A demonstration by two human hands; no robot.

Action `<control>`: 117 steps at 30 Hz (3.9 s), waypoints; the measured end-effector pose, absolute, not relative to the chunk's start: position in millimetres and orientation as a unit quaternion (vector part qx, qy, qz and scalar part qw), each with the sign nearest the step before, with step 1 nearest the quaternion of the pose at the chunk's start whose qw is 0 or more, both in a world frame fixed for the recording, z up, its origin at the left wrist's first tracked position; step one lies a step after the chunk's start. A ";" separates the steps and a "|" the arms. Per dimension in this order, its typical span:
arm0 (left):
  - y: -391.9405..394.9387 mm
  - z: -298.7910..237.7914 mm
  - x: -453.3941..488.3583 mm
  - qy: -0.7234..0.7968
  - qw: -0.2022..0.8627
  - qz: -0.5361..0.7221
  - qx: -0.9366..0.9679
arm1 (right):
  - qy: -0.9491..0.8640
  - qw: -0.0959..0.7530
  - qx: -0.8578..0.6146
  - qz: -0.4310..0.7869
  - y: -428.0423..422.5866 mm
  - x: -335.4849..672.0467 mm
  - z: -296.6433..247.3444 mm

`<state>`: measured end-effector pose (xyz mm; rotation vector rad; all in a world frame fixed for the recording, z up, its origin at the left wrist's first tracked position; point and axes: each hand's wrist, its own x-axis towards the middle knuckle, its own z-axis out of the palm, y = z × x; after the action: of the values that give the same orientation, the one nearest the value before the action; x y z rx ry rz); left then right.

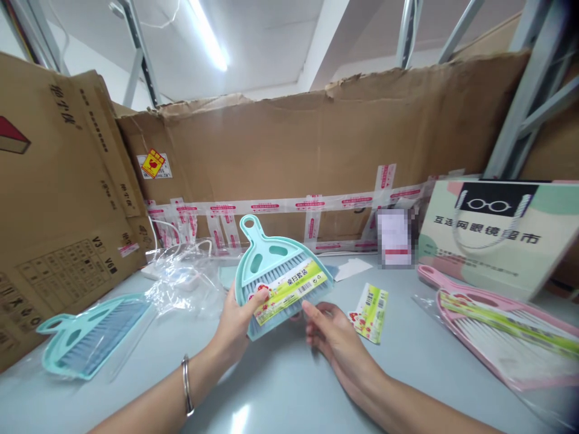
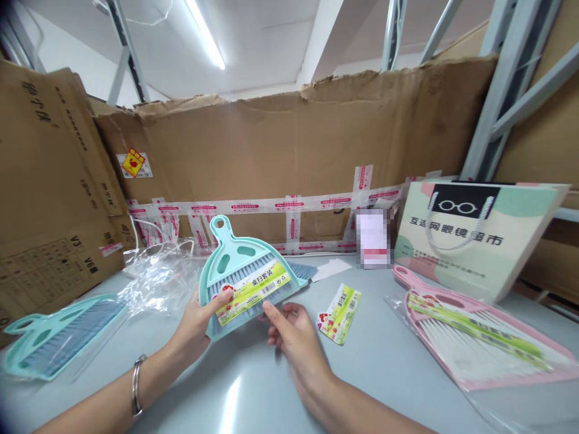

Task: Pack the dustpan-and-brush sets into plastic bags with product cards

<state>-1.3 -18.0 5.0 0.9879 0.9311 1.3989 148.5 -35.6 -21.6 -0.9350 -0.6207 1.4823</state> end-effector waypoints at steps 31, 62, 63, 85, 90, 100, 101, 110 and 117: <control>19.2 34.6 -93.5 0.621 -0.256 0.246 0.699 | -0.194 0.642 -0.343 0.658 -25.9 182.2 -2.8; -13.8 22.7 -40.0 0.354 -0.026 0.463 0.812 | -0.247 0.538 -0.345 0.728 -37.3 169.6 -10.4; -14.6 23.5 -40.8 0.360 -0.020 0.480 0.799 | -0.237 0.548 -0.341 0.726 -36.6 170.5 -9.3; -16.2 -0.5 -8.7 0.338 0.641 0.479 0.496 | -0.248 0.559 -0.409 0.677 -27.4 169.6 -18.5; -13.3 3.8 -15.5 0.336 0.642 0.463 0.510 | -0.247 0.604 -0.471 0.593 -8.0 190.9 -14.3; -16.7 9.8 -13.2 0.454 0.652 0.424 0.435 | -0.303 0.469 -0.424 0.713 -3.9 197.5 -6.6; -16.5 10.1 -12.6 0.477 0.645 0.422 0.423 | -0.302 0.468 -0.434 0.708 -3.6 196.2 -7.8; -14.6 14.4 -21.5 0.392 0.664 0.417 0.481 | -0.282 0.484 -0.393 0.729 -2.6 203.0 -6.8; -10.7 24.4 -36.2 0.336 0.676 0.384 0.532 | -0.372 0.452 -0.282 0.760 -5.2 212.4 -0.1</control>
<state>-36.2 -10.7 24.4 1.1955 0.7563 0.8624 212.4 -5.2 -0.1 -0.6977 -0.9196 1.8783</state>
